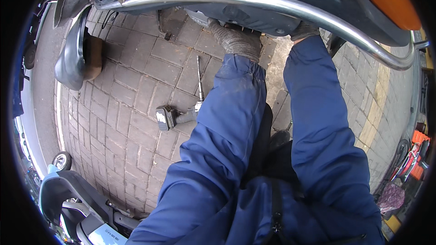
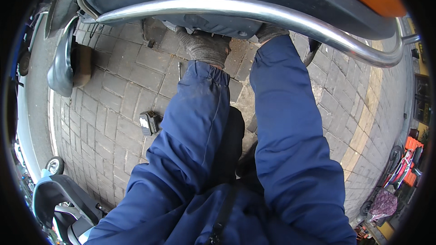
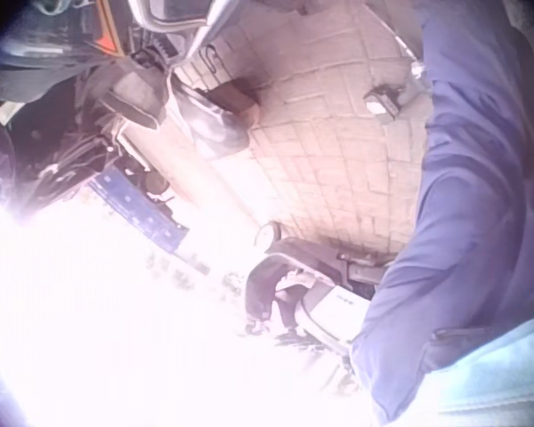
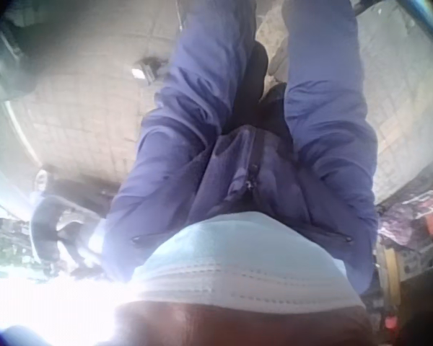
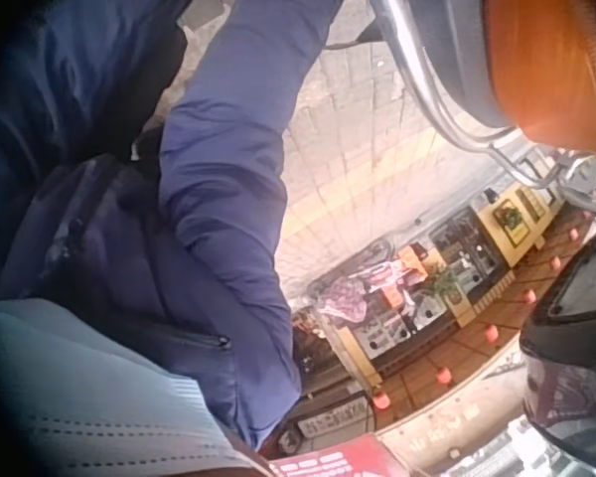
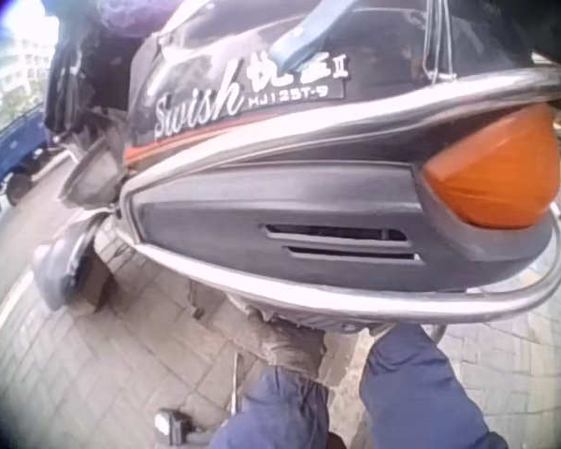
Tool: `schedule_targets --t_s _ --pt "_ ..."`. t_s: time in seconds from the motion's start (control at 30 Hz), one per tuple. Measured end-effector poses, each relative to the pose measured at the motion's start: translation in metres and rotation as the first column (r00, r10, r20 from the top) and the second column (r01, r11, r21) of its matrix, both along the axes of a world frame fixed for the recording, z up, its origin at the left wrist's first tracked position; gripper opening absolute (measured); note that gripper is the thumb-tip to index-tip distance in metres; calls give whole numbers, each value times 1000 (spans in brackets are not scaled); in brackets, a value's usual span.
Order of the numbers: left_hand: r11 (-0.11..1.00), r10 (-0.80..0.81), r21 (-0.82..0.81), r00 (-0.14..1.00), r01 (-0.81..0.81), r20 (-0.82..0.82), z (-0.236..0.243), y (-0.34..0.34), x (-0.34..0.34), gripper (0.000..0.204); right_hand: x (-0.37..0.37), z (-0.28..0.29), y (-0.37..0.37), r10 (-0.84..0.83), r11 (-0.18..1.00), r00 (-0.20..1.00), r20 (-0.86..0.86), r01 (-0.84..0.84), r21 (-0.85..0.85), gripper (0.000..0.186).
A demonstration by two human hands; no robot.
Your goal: The person retrieves a socket and a cordless impact wrench from a workshop, then walks outside to a parked scooter. They use the impact wrench to remove bolts from the rear wheel area, then use a long screwdriver to pry and remove the rear seat. The seat is placed on the ground.
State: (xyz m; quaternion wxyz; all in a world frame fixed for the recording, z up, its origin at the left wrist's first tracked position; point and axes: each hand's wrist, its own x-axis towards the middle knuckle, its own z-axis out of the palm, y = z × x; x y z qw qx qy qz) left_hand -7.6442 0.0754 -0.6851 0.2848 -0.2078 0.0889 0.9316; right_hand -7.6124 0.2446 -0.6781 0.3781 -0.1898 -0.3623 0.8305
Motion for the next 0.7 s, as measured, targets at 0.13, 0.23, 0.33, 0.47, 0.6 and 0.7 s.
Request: schedule_targets --t_s 0.13,0.23,0.33,0.47,0.6,0.7 --pt "999 -13 32 997 16 -73 -4 1 0 88 4 7 -8 4 1000 999 -32 -4 -16 42" --pt "994 -5 102 971 30 -238 -10 0 -3 90 6 13 -14 -26 999 999 28 26 -28 49" --pt "988 -8 154 1000 3 27 -17 -2 1 91 5 17 -13 12 995 999 -32 -9 100 47" --pt "984 -49 175 983 18 176 -15 -4 4 74 7 26 -15 80 995 993 -85 -75 58 50" --pt "968 -93 227 994 103 -53 -2 -8 -6 69 12 44 -32 18 998 997 76 -23 56 57" --pt "947 -129 297 992 124 -4 4 -7 -13 66 15 58 -45 17 999 985 173 -25 43 56"
